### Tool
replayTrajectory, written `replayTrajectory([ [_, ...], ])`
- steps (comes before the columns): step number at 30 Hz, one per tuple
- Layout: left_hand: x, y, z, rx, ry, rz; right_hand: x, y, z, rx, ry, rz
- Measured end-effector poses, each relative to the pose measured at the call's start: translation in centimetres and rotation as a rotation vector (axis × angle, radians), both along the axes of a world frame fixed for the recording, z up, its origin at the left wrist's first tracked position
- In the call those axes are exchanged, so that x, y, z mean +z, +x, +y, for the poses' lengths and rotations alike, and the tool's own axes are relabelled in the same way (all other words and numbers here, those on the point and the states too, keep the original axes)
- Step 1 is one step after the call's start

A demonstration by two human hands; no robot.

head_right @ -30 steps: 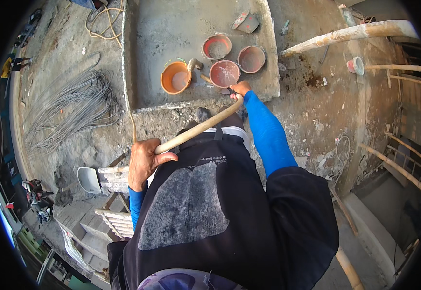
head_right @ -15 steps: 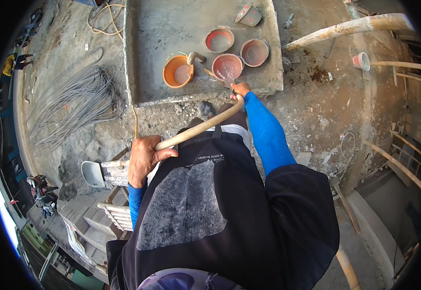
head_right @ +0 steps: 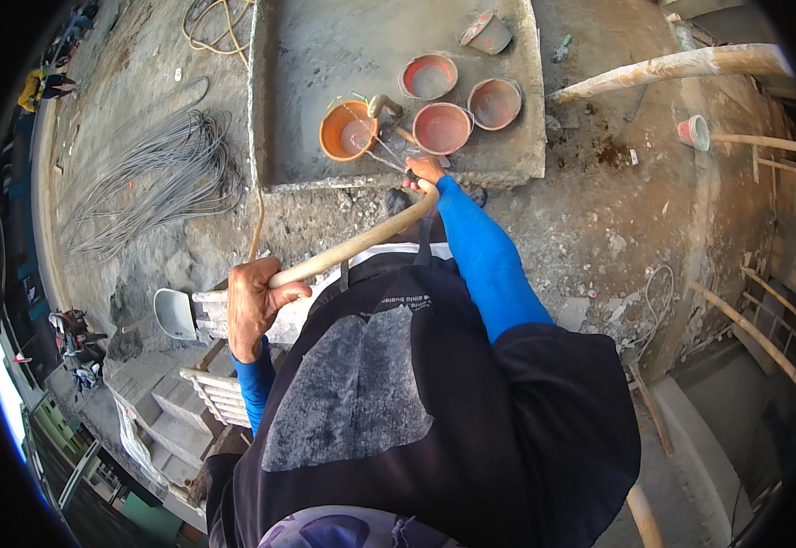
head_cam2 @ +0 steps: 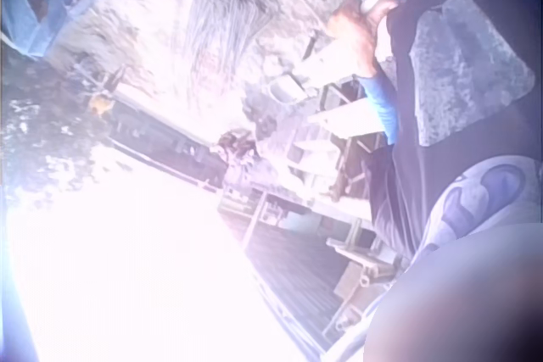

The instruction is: The person uses a hose to fill several small buckets and a large barrel with water at a construction site. They then put on a pair of gloves.

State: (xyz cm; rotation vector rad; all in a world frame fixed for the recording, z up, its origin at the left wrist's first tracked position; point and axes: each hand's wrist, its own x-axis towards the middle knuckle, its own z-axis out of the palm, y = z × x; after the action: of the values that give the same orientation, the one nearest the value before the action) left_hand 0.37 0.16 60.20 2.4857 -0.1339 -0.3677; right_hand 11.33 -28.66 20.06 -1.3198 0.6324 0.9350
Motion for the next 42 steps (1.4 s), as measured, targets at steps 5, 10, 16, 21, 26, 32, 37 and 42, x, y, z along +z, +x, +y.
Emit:
replayTrajectory([
  [5,-0.1,-0.9,1.1,0.034,0.008,0.027,0.7,0.6,1.6,0.013,-0.14,0.0],
  [10,-0.7,-1.6,2.0,0.079,0.004,0.033,2.0,1.1,2.7,0.043,-0.186,-0.01],
  [16,-1.1,-1.5,3.4,0.176,-0.069,0.016,3.6,2.3,3.6,0.015,-0.205,-0.014],
  [21,-0.7,-1.0,4.1,0.16,-0.073,-0.04,5.4,3.6,4.5,-0.018,-0.151,-0.047],
  [26,-0.1,-1.4,5.1,0.153,-0.059,-0.063,6.2,5.4,6.0,0.037,-0.15,-0.096],
  [32,-0.2,-2.2,5.8,0.184,-0.097,-0.064,4.1,5.4,6.8,0.095,-0.068,-0.138],
  [37,-0.4,-2.0,5.6,0.115,0.006,-0.144,2.7,5.4,6.4,0.112,-0.125,-0.116],
  [42,-2.1,-0.9,4.6,-0.002,-0.001,-0.109,0.4,4.2,0.1,-0.128,-0.265,-0.194],
])
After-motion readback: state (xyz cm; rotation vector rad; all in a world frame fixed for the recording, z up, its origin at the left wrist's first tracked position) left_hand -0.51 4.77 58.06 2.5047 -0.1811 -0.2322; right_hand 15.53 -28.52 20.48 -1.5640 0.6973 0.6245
